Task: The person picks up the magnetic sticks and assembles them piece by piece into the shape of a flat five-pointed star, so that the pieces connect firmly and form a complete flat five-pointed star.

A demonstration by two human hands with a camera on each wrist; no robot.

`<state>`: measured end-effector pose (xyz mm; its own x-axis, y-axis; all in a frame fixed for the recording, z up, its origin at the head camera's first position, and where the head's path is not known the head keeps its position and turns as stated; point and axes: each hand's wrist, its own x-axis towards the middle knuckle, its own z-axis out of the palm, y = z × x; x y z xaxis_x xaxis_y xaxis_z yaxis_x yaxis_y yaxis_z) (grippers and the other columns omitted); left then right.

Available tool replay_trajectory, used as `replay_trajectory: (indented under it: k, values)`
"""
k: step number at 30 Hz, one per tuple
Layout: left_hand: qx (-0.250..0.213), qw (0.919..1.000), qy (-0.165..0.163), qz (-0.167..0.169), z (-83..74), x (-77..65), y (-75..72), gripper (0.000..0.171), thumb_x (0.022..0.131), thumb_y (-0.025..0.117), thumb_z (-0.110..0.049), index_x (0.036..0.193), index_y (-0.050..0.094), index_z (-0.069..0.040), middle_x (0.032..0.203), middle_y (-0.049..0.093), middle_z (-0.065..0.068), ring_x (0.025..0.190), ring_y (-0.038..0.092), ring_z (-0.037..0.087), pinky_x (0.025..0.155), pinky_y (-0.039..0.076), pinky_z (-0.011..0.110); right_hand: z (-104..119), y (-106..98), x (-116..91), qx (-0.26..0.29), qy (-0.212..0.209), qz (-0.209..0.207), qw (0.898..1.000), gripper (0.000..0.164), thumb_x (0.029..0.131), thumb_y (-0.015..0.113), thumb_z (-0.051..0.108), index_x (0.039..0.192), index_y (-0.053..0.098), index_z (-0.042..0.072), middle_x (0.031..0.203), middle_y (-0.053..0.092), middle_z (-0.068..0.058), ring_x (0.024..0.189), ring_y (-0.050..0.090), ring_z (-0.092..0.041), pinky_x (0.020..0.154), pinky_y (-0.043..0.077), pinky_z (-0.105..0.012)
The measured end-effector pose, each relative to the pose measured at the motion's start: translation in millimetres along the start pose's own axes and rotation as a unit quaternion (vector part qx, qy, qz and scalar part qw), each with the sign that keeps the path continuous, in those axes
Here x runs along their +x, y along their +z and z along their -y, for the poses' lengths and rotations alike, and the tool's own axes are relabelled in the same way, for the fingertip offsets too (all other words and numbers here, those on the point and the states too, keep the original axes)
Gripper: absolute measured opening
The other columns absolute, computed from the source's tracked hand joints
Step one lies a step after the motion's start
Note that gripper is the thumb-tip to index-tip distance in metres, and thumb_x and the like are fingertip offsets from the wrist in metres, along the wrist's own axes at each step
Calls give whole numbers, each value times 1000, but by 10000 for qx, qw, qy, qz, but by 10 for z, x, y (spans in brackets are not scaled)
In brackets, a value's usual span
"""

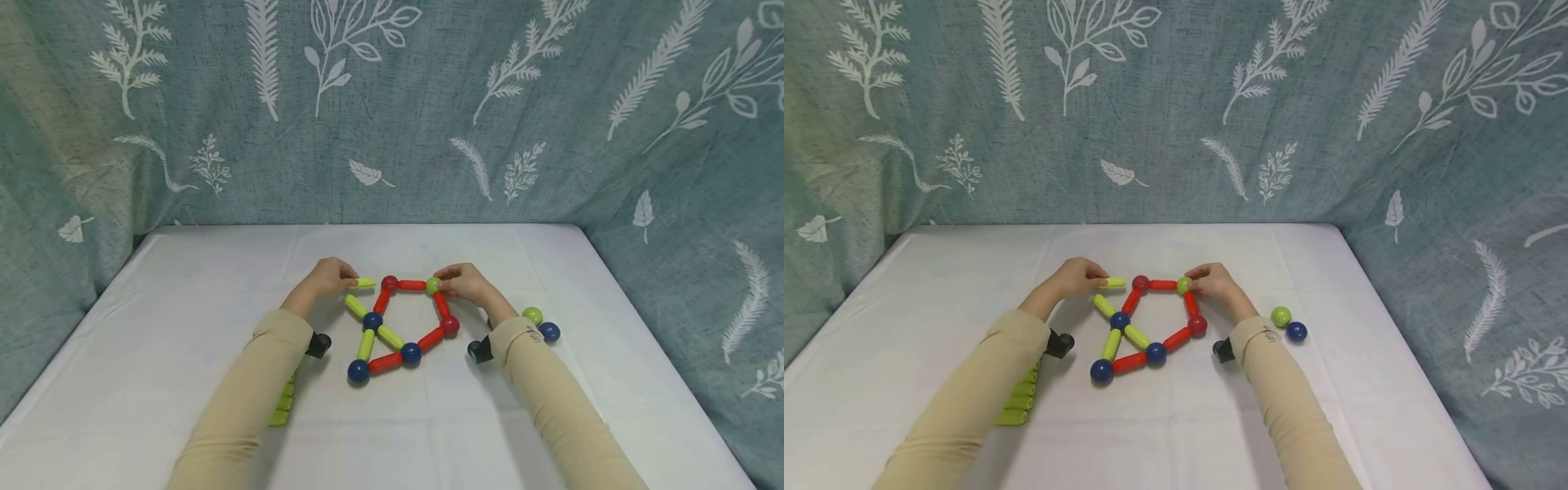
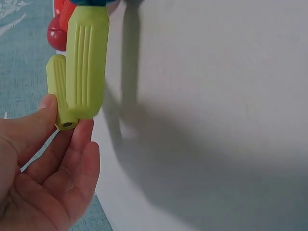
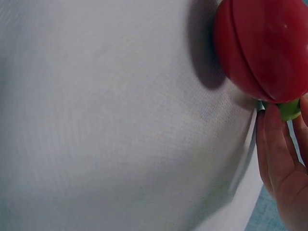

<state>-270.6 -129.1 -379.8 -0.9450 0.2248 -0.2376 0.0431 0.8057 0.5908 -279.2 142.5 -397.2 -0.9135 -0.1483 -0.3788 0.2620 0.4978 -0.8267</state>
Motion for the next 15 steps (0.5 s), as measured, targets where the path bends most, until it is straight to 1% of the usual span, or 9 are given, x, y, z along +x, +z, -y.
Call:
replay_trajectory:
  k: [3, 8, 15]
  values:
    - [3, 10000, -12, -2, -40, 18, 31, 24, 92, 55, -11, 109, 64, 4, 105, 62, 17, 89, 62, 23, 76, 49, 30, 9, -3, -8, 13, 26, 7, 10000, 32, 89, 55, 3, 121, 55, 0, 123, 50, -18, 103, 51, -26, 90, 45, -33]
    - [74, 9998, -166, -24, -101, 23, 92, 22, 91, 56, -11, 107, 65, 2, 101, 62, 14, 84, 61, 20, 72, 49, 27, 9, 3, 0, 65, 23, 12, 10000, 32, 89, 55, 2, 120, 56, 0, 122, 51, -18, 102, 51, -25, 89, 45, -32]
    - [121, 9995, -270, -68, -127, 26, 115, 22, 91, 57, -11, 106, 66, 2, 99, 62, 14, 80, 59, 18, 69, 48, 25, 4, -5, 5, 75, 29, 25, 10000, 32, 89, 55, 2, 121, 55, 0, 122, 50, -18, 102, 51, -25, 89, 46, -32]
